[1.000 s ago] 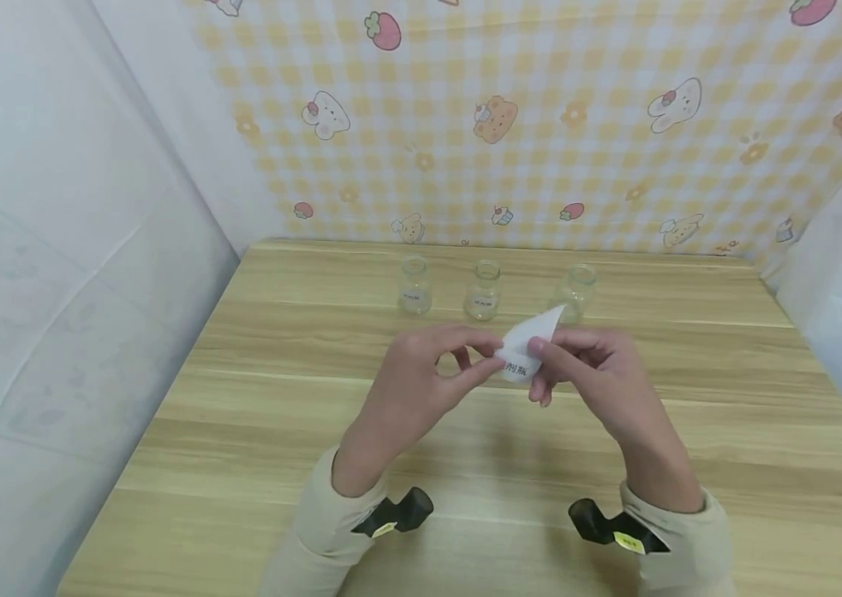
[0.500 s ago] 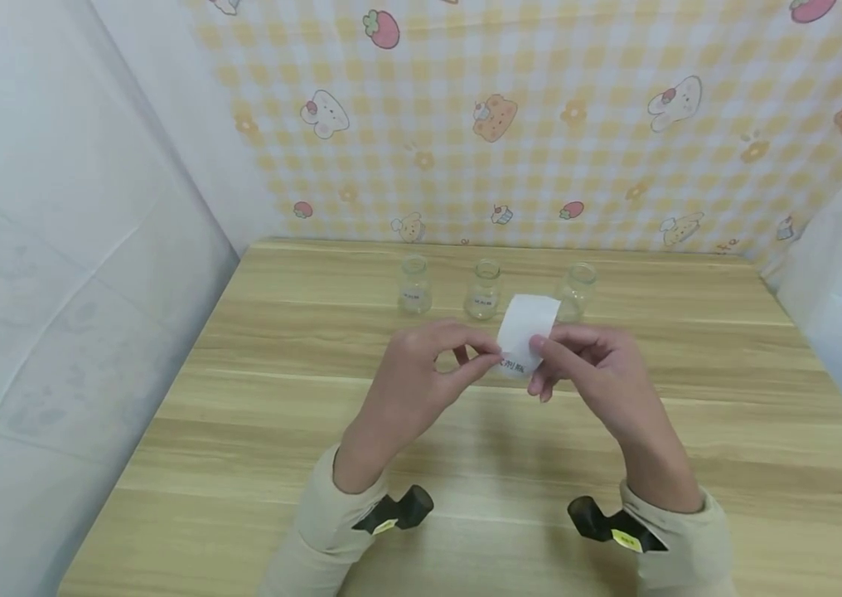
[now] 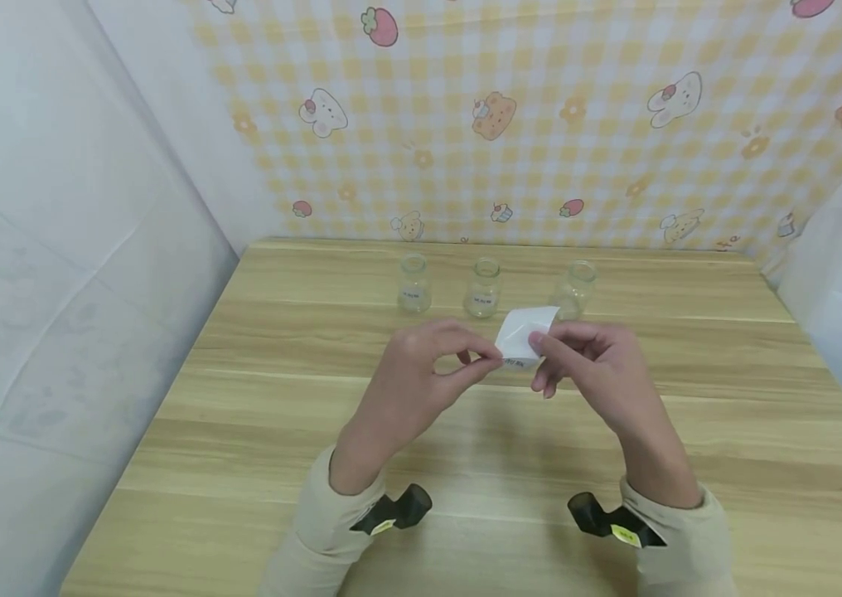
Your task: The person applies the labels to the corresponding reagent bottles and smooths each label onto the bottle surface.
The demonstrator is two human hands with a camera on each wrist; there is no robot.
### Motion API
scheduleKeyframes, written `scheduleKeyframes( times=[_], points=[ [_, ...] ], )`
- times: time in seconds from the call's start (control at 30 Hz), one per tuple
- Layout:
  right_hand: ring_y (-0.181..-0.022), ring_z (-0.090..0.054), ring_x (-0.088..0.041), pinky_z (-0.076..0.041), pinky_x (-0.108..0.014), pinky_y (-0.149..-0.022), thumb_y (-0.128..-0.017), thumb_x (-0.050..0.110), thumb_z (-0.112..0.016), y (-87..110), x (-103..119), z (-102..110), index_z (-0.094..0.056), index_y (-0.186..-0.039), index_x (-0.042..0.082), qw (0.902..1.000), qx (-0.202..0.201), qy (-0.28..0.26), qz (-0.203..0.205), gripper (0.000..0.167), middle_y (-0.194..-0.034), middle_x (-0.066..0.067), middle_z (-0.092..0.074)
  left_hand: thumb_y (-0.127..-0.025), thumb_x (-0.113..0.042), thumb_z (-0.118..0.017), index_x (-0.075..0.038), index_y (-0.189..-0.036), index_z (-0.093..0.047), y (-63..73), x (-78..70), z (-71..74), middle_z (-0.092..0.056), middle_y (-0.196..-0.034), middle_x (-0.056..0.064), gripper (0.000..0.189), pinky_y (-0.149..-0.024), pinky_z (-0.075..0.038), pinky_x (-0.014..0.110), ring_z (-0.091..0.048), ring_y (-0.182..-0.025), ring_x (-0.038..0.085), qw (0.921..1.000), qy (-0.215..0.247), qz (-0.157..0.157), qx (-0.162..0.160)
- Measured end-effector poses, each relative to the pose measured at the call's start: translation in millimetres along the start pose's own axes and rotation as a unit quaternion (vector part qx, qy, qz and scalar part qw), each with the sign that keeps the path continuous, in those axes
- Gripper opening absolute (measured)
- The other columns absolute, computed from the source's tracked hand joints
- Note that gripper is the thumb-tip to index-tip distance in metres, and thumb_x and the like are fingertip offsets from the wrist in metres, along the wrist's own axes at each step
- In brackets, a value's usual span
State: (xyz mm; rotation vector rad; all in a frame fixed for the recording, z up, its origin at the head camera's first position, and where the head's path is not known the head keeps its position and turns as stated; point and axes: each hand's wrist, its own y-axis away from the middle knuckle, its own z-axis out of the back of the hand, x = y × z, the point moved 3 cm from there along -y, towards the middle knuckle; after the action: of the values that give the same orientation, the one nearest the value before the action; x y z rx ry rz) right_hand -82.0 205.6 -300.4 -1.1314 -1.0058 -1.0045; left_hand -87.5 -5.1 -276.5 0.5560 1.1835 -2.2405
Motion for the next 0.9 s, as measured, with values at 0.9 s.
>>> scheduleKeyframes(
  times=[0.9],
  points=[
    [-0.054,-0.065,-0.022,-0.056,-0.03,-0.054,-0.102,0.008,-0.066,-2.2,-1.2,0.4,-0.07,-0.092,-0.01,0.9988,-0.009,0.042,-0.024,0.021,-0.067,-0.01,-0.067,-0.091,-0.007,-0.08,-0.008,-0.099,-0.077,0.9,-2.4,0.2,-0.074,-0.086,-0.002,0.009,-0.067,-0.046,0.023,-0.061,-0.077,0.006,0.9996,0.001,0.024,-0.015]
  ],
)
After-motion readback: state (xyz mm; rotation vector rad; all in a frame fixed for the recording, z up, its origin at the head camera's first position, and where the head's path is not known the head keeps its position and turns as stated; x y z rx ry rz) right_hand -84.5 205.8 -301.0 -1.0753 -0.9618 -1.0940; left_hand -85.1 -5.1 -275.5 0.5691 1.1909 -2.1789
